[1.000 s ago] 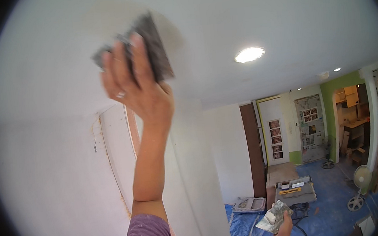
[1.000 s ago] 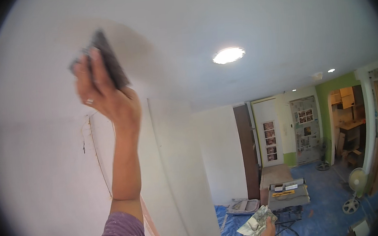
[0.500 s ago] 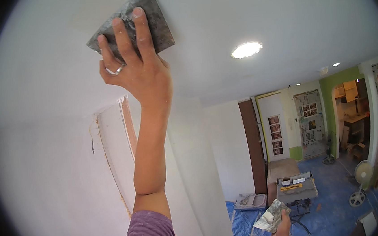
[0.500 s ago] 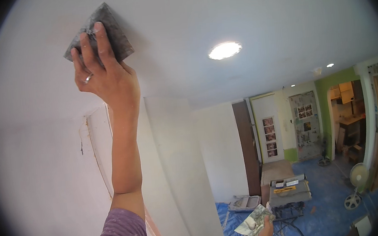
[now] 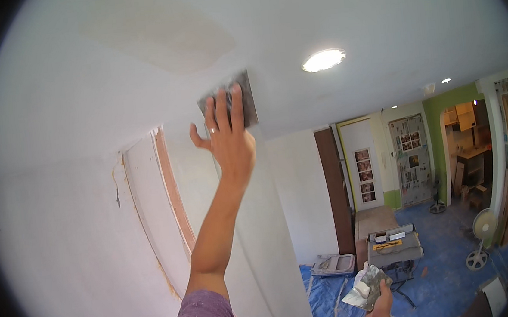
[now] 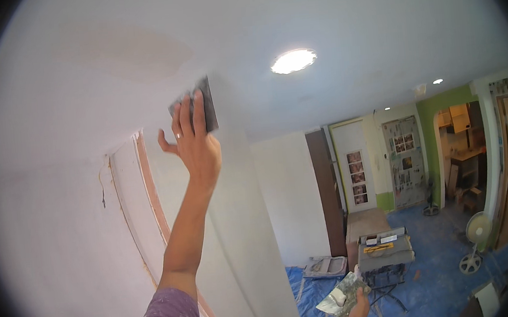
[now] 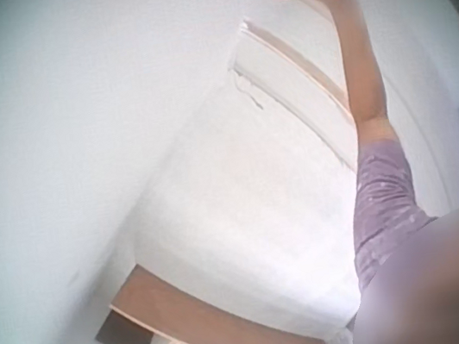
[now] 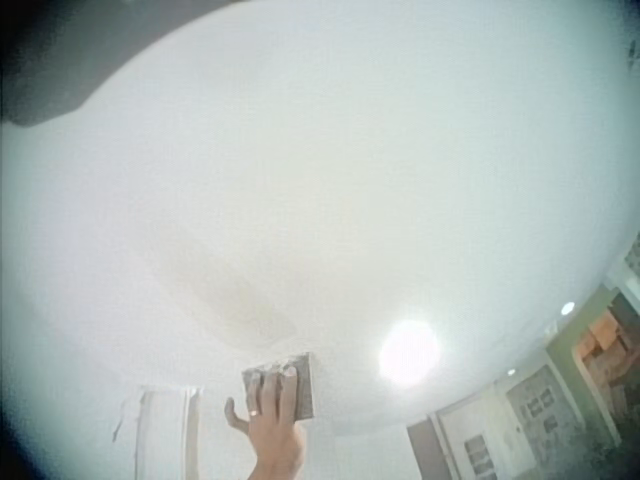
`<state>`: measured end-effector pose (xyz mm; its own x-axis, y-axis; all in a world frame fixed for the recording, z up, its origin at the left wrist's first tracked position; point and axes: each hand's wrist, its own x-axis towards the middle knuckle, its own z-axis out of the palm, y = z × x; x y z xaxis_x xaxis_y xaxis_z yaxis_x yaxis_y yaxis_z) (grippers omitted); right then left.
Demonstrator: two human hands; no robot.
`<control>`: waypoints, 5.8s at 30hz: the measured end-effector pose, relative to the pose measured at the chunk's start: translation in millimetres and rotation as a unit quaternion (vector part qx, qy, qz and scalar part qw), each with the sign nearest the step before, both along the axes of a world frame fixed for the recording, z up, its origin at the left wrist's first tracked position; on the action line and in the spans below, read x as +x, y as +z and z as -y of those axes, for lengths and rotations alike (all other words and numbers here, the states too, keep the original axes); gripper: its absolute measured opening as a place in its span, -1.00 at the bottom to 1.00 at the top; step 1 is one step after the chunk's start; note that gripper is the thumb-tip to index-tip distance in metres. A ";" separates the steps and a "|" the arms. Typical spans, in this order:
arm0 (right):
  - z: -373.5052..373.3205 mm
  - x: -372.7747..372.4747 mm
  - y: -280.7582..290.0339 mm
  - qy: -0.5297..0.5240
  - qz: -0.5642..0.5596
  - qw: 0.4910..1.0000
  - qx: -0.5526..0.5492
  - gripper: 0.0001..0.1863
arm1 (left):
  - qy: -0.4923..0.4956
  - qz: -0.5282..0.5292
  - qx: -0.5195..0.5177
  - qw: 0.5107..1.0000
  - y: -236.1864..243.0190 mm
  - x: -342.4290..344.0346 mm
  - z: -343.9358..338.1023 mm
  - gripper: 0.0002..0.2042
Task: The person scoops joint compound from a board and applies it to ceiling seams and wall joints using a putty knife and a larger trowel. The person repeatedly smooths the compound along seams and around ceiling fixtures.
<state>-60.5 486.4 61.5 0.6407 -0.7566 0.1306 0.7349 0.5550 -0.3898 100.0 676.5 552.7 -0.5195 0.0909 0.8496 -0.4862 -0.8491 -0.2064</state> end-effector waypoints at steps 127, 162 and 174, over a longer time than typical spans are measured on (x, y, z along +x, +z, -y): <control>-91.3 -198.8 71.6 -0.547 -0.110 0.830 0.021 -0.65 | -0.954 -0.293 -0.049 -0.043 -120.1 -161.8 152.2 -0.67; -270.9 -359.1 55.8 -0.832 -0.015 0.552 0.046 -0.71 | -0.945 -0.141 -0.191 0.224 75.7 -457.0 20.0 -0.23; -272.1 -371.0 31.3 -0.809 -0.035 0.584 0.060 -0.69 | -0.968 -0.067 -0.104 0.219 -24.1 -454.6 56.1 -0.53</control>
